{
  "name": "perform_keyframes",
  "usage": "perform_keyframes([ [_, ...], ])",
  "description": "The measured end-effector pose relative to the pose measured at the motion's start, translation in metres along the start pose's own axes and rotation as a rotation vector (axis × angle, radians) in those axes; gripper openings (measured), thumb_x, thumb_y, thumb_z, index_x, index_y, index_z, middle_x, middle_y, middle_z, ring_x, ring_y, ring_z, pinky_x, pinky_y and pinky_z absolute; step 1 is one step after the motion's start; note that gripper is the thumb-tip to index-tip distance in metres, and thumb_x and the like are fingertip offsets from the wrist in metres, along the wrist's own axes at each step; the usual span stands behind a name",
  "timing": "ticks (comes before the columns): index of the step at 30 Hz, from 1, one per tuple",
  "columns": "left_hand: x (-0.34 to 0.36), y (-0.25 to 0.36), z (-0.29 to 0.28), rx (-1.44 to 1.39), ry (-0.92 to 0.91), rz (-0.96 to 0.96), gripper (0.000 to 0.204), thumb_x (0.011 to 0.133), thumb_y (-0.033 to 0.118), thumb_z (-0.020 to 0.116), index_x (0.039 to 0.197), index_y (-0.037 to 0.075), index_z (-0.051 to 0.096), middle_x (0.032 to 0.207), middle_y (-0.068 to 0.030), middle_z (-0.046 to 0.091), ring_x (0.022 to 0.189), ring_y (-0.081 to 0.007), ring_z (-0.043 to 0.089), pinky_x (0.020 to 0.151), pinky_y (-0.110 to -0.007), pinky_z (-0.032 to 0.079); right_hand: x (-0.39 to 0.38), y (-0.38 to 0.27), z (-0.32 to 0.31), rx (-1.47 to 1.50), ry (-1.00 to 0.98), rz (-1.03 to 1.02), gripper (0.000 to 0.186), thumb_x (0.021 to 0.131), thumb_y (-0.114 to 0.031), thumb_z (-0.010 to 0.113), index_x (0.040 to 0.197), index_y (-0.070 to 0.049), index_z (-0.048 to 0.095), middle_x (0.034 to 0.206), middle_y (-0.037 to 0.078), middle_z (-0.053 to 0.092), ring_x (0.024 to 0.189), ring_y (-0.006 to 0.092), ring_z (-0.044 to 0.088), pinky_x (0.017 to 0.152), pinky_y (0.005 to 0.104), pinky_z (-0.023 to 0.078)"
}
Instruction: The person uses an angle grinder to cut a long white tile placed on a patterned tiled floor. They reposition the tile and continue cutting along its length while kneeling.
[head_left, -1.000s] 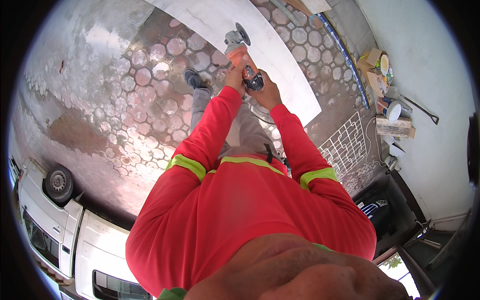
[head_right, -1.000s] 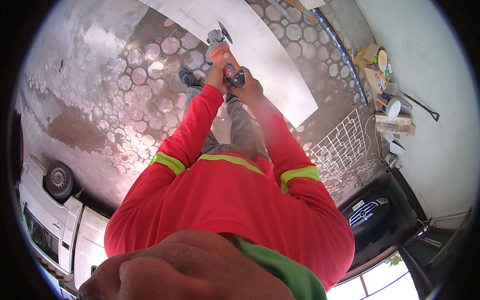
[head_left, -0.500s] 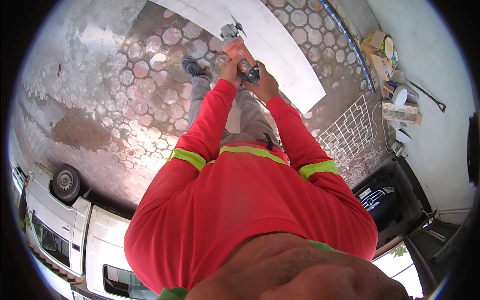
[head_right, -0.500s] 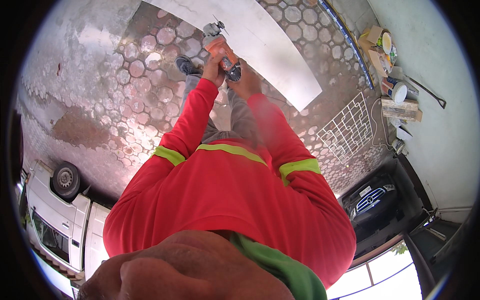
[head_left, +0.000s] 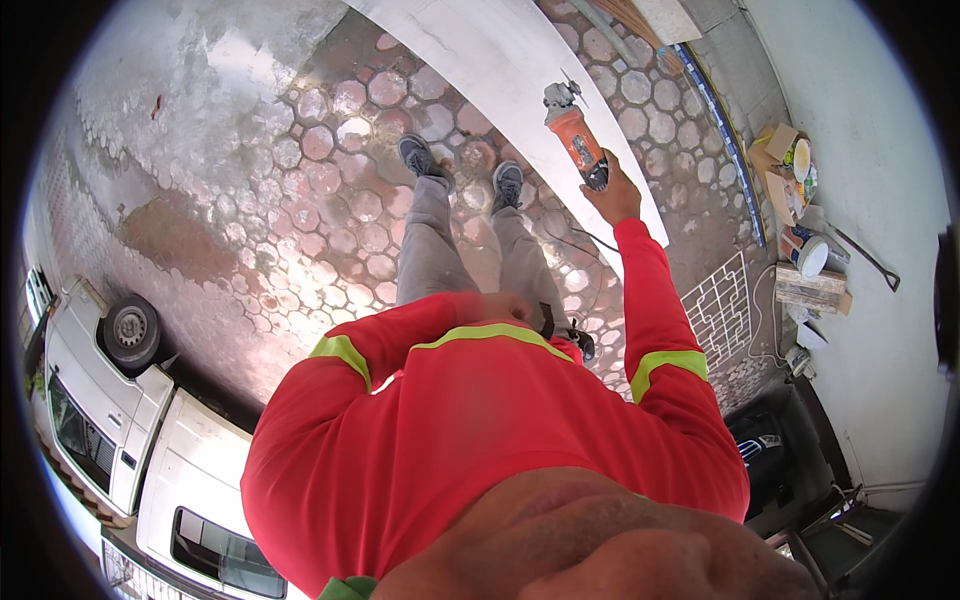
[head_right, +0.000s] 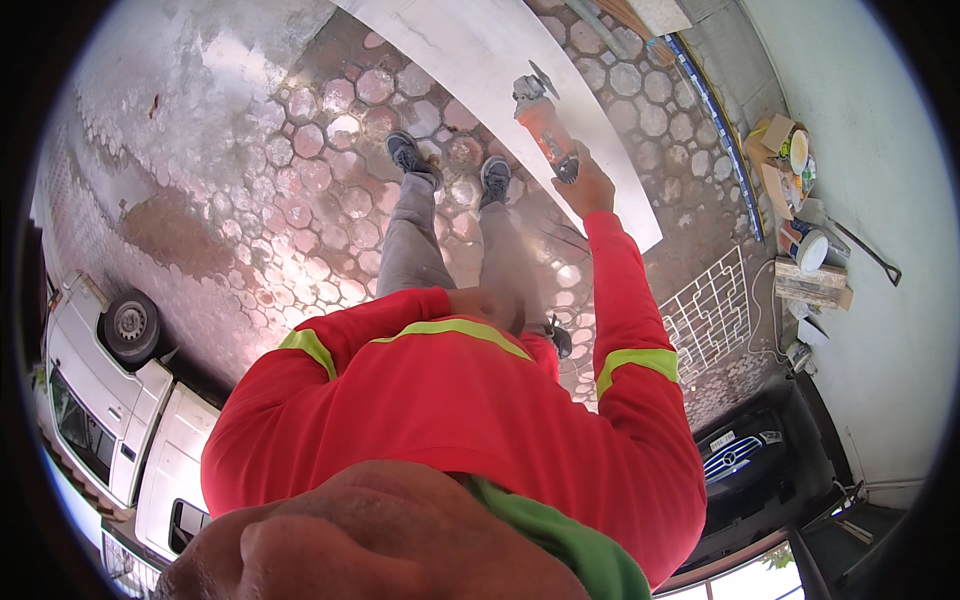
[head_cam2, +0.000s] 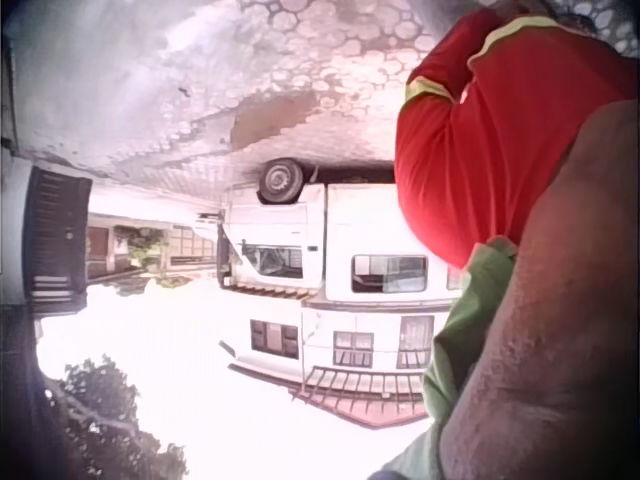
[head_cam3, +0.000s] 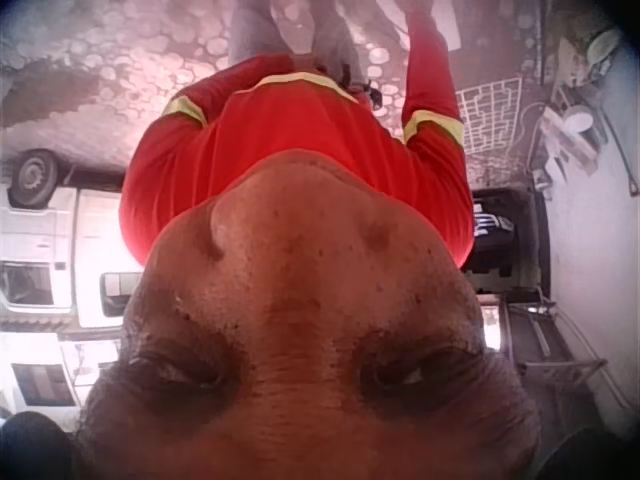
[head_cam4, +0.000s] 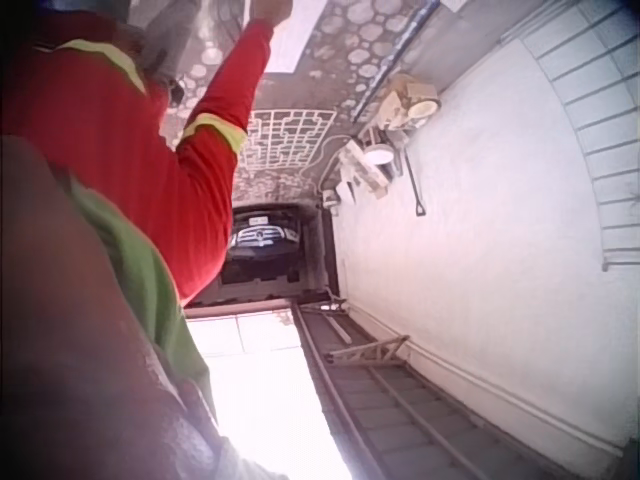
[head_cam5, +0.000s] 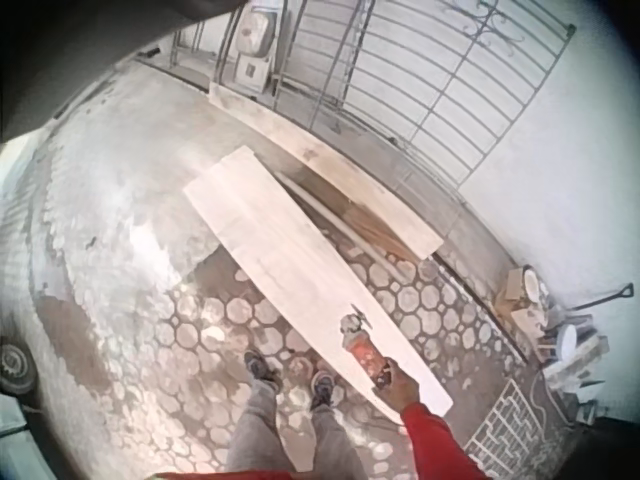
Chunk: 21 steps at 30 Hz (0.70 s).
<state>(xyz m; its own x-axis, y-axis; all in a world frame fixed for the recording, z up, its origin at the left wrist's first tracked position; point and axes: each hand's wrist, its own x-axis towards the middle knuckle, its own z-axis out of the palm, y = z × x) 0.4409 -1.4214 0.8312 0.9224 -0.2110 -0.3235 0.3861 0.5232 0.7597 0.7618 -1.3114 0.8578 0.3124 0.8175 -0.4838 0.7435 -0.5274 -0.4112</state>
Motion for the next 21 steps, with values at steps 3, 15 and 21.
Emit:
perform_keyframes([
  [3, -0.009, -0.016, -0.092, 0.05, -0.03, -0.173, 0.031, 0.093, 0.033, 0.072, 0.093, 0.002, 0.069, 0.086, -0.0034, 0.068, 0.082, -0.0091, 0.059, 0.074, -0.031, 0.05, 0.088, 0.033, 0.068, 0.021, -0.012, -0.001, 0.081, 0.074, -0.027, 0.082, 0.143, -0.021, 0.04, 0.114, 0.015, 0.07, 0.106, 0.0382, 0.067, 0.088, 0.0472, 0.053],
  [15, -0.007, -0.484, -0.752, 1.032, 1.289, -0.341, 0.038, 0.086, 0.026, 0.074, 0.116, 0.006, 0.061, 0.115, -0.0117, 0.066, 0.106, -0.0358, 0.063, 0.09, -0.046, 0.05, 0.707, 0.143, 0.748, 0.109, -0.028, -0.227, 0.082, 0.075, -0.04, 0.08, 0.145, -0.016, 0.043, 0.111, 0.017, 0.071, 0.102, 0.0388, 0.069, 0.088, 0.0478, 0.053],
  [21, 0.009, -0.612, -0.808, 0.602, 1.215, -0.388, 0.041, 0.089, 0.022, 0.073, 0.122, 0.002, 0.059, 0.11, -0.0177, 0.068, 0.096, -0.0308, 0.068, 0.084, -0.04, 0.053, 0.88, 0.176, 0.937, 0.121, 0.071, -0.397, 0.084, 0.076, -0.045, 0.08, 0.147, -0.018, 0.044, 0.108, 0.016, 0.073, 0.1, 0.0365, 0.071, 0.088, 0.045, 0.054],
])
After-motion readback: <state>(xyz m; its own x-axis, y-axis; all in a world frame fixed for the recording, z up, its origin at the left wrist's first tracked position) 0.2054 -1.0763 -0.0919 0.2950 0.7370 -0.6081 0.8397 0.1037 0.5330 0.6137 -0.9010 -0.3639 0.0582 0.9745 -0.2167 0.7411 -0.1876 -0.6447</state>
